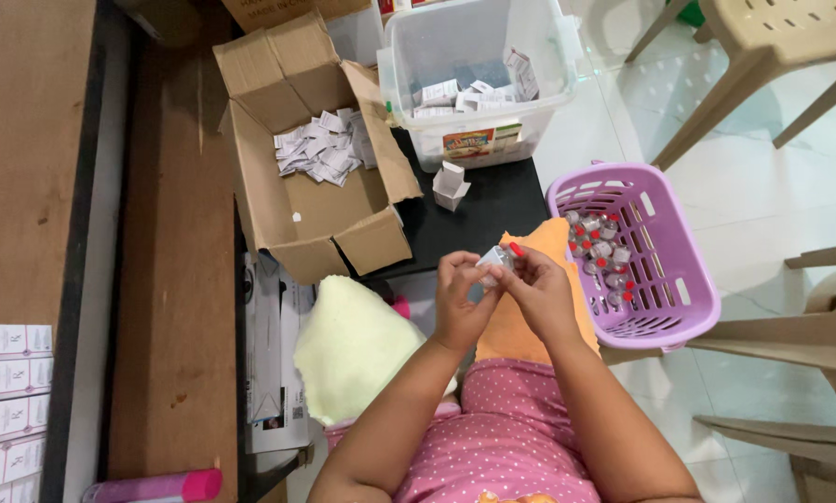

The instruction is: The person sits on the floor and repeatedly picks small white boxes from a plastic bin, opens them, removes a small vial with a red cap, and places the vial into a purple basket. The empty box is then placed into a cardboard box. The process is repeated for multiple units.

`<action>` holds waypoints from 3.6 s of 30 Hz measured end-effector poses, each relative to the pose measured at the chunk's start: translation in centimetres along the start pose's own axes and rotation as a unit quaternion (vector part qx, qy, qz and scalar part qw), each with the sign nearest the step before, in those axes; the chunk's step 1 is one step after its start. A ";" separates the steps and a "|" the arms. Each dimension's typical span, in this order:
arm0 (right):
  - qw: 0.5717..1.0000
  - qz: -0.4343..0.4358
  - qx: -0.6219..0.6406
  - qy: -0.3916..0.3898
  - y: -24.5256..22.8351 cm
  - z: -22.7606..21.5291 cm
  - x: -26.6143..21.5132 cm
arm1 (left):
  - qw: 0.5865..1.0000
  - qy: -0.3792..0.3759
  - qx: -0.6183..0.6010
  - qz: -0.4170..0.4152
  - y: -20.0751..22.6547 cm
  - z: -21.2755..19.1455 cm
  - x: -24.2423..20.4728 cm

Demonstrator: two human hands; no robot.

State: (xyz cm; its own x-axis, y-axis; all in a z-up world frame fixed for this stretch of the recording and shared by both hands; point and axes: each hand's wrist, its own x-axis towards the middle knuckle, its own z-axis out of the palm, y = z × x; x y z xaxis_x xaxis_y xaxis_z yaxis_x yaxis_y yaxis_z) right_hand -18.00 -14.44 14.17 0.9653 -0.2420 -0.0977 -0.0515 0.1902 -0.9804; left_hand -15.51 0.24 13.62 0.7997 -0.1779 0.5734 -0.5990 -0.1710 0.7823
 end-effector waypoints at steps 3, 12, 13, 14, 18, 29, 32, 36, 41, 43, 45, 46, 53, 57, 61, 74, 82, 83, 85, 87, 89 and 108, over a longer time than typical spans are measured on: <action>1.000 -0.006 0.015 0.005 0.6 0.3 0.8 | 0.999 -0.034 0.003 0.023 -0.7 -0.7 1.0; 0.996 -0.032 0.027 0.077 -0.1 -2.1 1.9 | 0.986 -0.069 0.120 -0.094 -11.7 -0.6 6.9; 0.996 -0.039 0.020 0.078 -0.2 -2.4 1.7 | 0.980 -0.071 0.144 -0.119 -13.2 0.1 7.5; 0.996 -0.046 0.013 0.078 -0.2 -2.7 1.5 | 0.972 -0.072 0.169 -0.144 -14.6 0.7 8.0; 0.994 -0.048 0.017 0.096 -0.5 -4.1 0.9 | 0.953 -0.137 0.204 -0.180 -17.2 2.3 9.3; 0.990 -0.117 0.078 0.013 -4.5 -3.7 -4.1 | 0.968 -0.175 0.177 0.023 0.7 1.2 5.3; 0.987 -0.149 0.045 -0.036 -5.6 -2.9 -5.6 | 0.977 -0.177 0.119 -0.023 4.8 1.0 3.4; 0.989 -0.133 -0.055 0.010 -6.3 -3.2 -6.4 | 0.985 -0.147 0.075 -0.040 6.0 1.8 0.9; 0.958 -0.169 -0.223 0.065 -6.4 -3.5 -6.6 | 0.986 -0.115 0.118 0.010 4.1 2.8 -1.9; 0.930 -0.188 -0.308 0.074 -6.7 -3.6 -6.9 | 0.990 -0.136 0.044 -0.008 3.5 3.1 -3.0; 0.897 -0.187 -0.390 0.089 -7.1 -3.6 -7.0 | 0.988 -0.153 -0.003 -0.033 3.1 3.5 -3.7; 0.896 -0.190 -0.393 0.085 -7.3 -3.6 -7.0 | 0.986 -0.160 -0.011 -0.049 3.0 3.6 -3.8; 0.862 -0.232 -0.447 0.047 -7.7 -4.2 -7.3 | 0.990 -0.129 -0.007 -0.048 2.8 4.0 -4.8; 0.871 -0.230 -0.432 0.039 -7.5 -4.1 -7.8 | 0.985 -0.155 -0.050 -0.063 3.1 3.7 -4.6; 0.913 -0.185 -0.361 0.049 -7.0 -4.4 -8.4 | 0.989 -0.143 -0.030 -0.019 3.3 4.1 -4.7; 0.841 -0.326 -0.419 0.103 -4.2 -3.9 -8.9 | 0.992 -0.114 0.012 0.057 3.1 4.1 -5.0; 0.833 -0.315 -0.440 0.120 -4.1 -3.1 -8.7 | 0.993 -0.091 0.031 0.072 3.1 4.4 -4.6; 0.831 -0.312 -0.444 0.118 -4.2 -3.1 -8.7 | 0.993 -0.094 0.034 0.069 3.0 4.4 -4.7; 0.827 -0.308 -0.457 0.110 -4.2 -3.3 -8.5 | 0.993 -0.091 0.030 0.064 2.9 4.3 -4.9; 0.820 -0.307 -0.472 0.101 -4.2 -3.5 -8.4 | 0.993 -0.088 0.034 0.069 2.7 4.4 -5.2; 0.829 -0.275 -0.479 0.092 -4.1 -3.7 -8.2 | 0.992 -0.082 0.045 0.086 2.5 4.5 -5.2; 0.844 -0.241 -0.475 0.059 -3.6 -4.7 -8.6 | 0.990 -0.117 0.067 0.051 2.4 3.4 -5.1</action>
State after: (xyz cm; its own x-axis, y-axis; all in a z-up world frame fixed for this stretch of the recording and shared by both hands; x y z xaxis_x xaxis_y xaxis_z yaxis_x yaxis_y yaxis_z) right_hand -27.30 -17.48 17.77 0.9035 -0.1772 0.3904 0.1042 -0.7925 -0.6009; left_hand -21.14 -2.55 11.74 0.7133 -0.4180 0.5625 -0.6881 -0.2657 0.6752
